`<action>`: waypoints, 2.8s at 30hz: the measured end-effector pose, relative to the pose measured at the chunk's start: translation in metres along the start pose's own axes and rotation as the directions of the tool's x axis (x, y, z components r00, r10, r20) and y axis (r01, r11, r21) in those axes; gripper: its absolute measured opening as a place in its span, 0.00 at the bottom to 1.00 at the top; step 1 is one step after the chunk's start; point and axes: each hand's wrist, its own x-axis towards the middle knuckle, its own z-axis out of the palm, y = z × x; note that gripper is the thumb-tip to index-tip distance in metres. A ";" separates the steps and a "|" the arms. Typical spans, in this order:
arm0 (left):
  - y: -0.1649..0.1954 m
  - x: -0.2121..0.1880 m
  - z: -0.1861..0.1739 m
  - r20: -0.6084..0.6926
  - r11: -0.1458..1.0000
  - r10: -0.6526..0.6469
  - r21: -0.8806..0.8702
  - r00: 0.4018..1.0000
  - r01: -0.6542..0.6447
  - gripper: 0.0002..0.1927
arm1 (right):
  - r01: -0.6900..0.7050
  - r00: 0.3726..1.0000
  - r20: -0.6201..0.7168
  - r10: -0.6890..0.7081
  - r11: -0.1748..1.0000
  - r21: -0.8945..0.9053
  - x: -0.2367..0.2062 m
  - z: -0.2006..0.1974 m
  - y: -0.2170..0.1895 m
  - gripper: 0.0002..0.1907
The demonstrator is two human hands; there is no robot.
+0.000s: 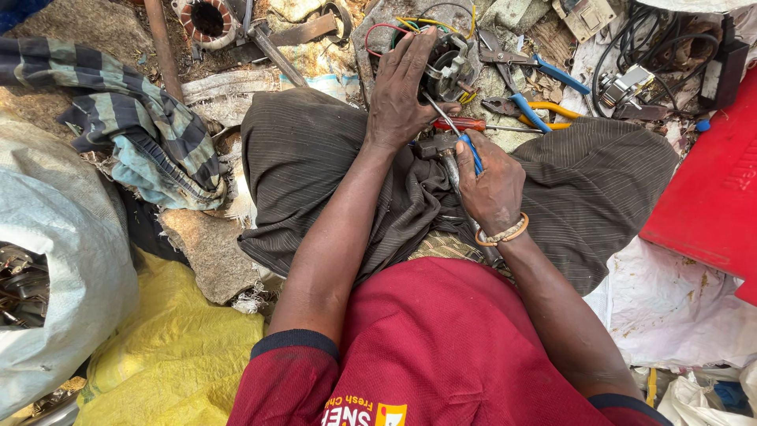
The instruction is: The person disassembles a small electric motor, removes the outer casing, and uses a screwdriver to adjust internal components and wires. They then reassemble the motor housing and secure it with screws.
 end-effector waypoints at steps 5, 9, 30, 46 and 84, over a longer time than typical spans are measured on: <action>0.005 0.002 -0.003 -0.022 1.000 0.007 -0.018 1.000 -0.007 0.64 | -0.055 0.997 0.053 0.054 0.998 0.015 0.001 -0.001 0.001 0.18; 0.008 0.005 -0.007 -0.022 1.000 -0.011 0.001 1.000 0.011 0.64 | -0.054 0.997 0.053 0.053 0.998 0.014 0.002 -0.002 -0.001 0.17; 0.006 0.001 0.002 -0.016 0.998 -0.045 -0.040 0.999 0.045 0.65 | -0.860 0.502 0.656 0.564 0.409 0.306 0.055 -0.004 0.025 0.12; 0.000 0.000 0.011 -0.023 0.997 -0.052 0.061 0.998 0.053 0.63 | 0.373 0.839 0.520 -0.164 0.868 -0.328 0.071 -0.025 -0.004 0.15; 0.017 0.017 -0.012 -0.015 0.997 -0.065 -0.053 0.998 0.064 0.67 | -0.367 0.820 0.477 0.317 0.930 0.012 0.065 -0.041 -0.033 0.16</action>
